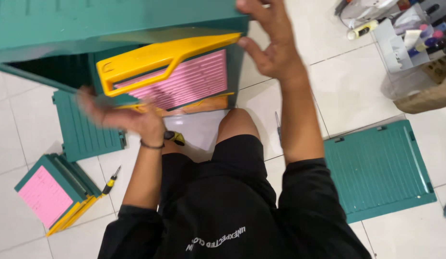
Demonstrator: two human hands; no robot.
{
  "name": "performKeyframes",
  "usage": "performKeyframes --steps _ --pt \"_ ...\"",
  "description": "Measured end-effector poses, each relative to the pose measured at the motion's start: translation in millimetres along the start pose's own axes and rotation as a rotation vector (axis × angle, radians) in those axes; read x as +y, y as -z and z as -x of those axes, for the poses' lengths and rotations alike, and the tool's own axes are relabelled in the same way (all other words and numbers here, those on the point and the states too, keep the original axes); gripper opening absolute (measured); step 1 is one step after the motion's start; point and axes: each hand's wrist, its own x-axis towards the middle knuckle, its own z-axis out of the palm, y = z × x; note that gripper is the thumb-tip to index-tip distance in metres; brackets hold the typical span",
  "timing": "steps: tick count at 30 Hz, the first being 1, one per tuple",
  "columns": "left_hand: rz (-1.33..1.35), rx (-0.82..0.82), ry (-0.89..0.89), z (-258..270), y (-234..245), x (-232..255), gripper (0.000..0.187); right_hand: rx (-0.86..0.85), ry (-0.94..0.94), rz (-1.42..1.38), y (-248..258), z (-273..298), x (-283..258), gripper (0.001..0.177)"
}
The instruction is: The person assembles a modular plastic storage unit by stacking green panels and inserting pink and yellow drawer inserts. They wipe the interior and exterior surfaces with a yellow cloth and secure the components by hand.
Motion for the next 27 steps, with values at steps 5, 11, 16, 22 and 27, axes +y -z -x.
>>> performKeyframes --steps 5,11,16,22,27 --pt "-0.299 -0.372 -0.478 -71 -18 111 0.066 0.021 0.034 0.120 3 11 11 0.056" --pt "-0.313 -0.889 -0.587 -120 -111 159 0.063 0.275 -0.232 -0.684 -37 79 81 0.053" --pt "-0.393 -0.808 -0.637 -100 -151 146 0.056 0.426 -0.685 -0.550 -94 166 129 0.048" --pt "-0.370 -0.753 -0.652 -93 -152 120 0.047 0.479 -0.816 -0.301 -164 234 118 0.053" --pt "-0.365 -0.738 -0.728 -106 -123 112 0.050 0.413 -0.935 -0.424 -187 248 109 0.058"
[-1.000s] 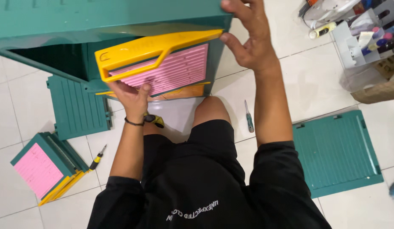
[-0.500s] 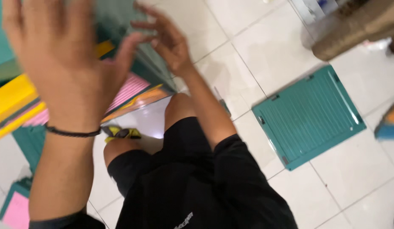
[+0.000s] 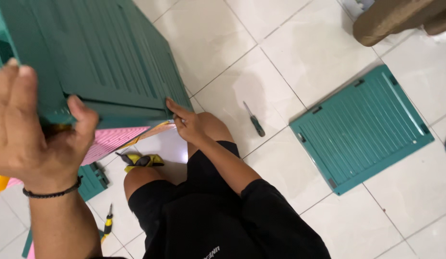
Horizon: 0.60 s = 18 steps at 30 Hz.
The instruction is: The person assembles a modular plastic storage unit by stacking green panels and inserting pink and yellow drawer inserts. They wipe the interior and exterior surfaces with a yellow cloth and secure the components by hand.
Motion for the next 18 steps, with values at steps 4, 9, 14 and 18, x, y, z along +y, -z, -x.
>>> performKeyframes --steps 4,9,14,18 --pt "0.040 0.014 -0.007 19 19 -16 0.052 -0.068 -0.011 -0.001 -1 0 4 0.050" --pt "0.011 0.014 0.007 30 35 -21 0.054 -0.121 0.175 0.012 -12 -1 -8 0.044" --pt "-0.080 -0.005 0.048 37 37 -22 0.053 -0.067 0.402 0.197 -23 15 -25 0.047" --pt "-0.109 0.000 0.089 41 36 -16 0.049 -0.084 0.363 0.238 -27 19 -44 0.047"
